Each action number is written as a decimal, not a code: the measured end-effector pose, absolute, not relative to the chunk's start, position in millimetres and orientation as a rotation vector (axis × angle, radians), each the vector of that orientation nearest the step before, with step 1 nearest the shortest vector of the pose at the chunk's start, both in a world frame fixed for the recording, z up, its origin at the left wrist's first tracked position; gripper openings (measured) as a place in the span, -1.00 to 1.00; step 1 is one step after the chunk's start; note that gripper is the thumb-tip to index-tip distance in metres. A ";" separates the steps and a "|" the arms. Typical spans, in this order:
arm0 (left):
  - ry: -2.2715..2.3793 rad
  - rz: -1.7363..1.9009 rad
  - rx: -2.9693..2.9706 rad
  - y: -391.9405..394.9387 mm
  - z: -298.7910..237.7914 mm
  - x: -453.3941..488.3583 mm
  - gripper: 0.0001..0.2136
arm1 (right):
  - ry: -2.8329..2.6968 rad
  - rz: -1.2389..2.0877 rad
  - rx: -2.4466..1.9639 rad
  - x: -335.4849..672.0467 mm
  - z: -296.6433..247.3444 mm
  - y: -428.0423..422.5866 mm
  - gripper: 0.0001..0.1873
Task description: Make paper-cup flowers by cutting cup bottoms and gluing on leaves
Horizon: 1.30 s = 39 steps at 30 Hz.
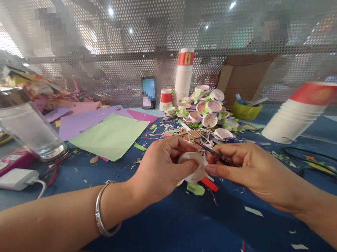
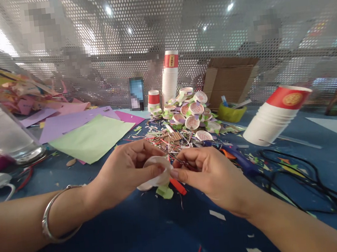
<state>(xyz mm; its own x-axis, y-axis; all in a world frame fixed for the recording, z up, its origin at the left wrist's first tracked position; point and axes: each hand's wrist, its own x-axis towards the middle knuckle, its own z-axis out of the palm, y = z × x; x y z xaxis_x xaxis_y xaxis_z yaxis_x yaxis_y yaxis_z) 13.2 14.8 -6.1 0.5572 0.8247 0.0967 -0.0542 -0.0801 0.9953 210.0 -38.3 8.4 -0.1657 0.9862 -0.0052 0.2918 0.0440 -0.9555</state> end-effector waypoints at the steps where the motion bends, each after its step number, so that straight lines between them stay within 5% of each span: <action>1: 0.699 0.843 1.481 14.7 -6.5 13.4 -0.76 | -1.559 1.170 -1.320 210.3 8.5 -38.7 -0.72; 39: 0.551 0.682 1.079 17.9 -2.6 12.0 -0.70 | -1.463 1.457 -1.040 216.7 9.7 -39.1 -0.90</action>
<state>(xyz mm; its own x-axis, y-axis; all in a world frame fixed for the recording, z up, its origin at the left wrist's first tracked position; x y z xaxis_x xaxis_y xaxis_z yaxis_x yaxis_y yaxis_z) 12.0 17.9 -2.6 0.6739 0.7347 -0.0776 -0.2297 0.3082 0.9232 216.7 -39.1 9.7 -0.3364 0.9417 -0.0081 0.0117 -0.0045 -0.9999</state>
